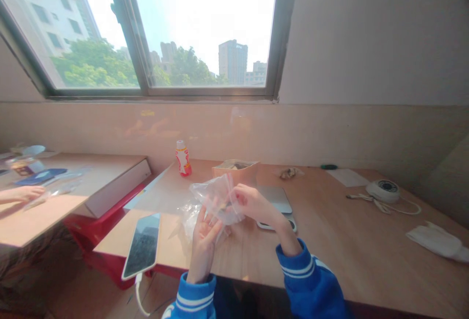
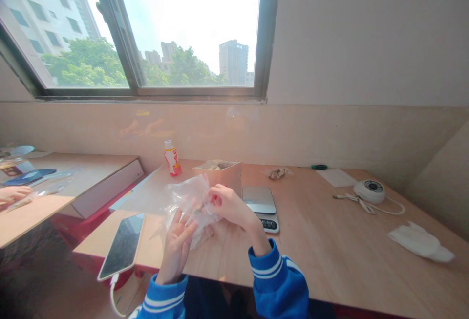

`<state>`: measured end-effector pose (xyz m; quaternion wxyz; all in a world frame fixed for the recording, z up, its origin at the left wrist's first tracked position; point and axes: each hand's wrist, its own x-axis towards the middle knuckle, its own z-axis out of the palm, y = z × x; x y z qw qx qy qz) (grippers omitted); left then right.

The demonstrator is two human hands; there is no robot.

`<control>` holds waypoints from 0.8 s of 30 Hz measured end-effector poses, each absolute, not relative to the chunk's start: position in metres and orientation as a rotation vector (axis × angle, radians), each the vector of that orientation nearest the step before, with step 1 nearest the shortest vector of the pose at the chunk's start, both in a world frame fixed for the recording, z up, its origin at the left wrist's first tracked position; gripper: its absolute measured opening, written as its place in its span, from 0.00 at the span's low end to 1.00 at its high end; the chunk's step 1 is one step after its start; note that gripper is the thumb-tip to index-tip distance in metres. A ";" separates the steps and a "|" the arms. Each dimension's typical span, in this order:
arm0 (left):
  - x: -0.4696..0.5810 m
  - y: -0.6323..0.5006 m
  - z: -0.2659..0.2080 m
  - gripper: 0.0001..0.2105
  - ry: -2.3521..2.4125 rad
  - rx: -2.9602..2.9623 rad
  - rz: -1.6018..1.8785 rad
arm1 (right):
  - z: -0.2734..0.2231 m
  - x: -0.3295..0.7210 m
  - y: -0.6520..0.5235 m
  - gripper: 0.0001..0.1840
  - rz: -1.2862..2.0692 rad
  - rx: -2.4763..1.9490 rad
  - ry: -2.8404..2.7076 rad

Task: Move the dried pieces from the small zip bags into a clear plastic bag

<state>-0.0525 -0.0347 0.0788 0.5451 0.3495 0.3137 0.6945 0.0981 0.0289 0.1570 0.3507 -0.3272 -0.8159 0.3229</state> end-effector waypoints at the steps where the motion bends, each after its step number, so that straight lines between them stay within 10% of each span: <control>1: -0.055 -0.035 0.079 0.34 0.748 0.812 1.659 | 0.160 0.102 0.032 0.03 0.801 -0.866 -2.053; 13: -0.066 -0.035 0.082 0.29 0.776 0.727 1.716 | 0.172 0.120 0.077 0.16 0.164 -1.043 -1.632; 24: -0.052 -0.038 0.083 0.31 0.712 0.775 1.565 | 0.143 0.089 0.012 0.17 1.065 -0.820 -1.776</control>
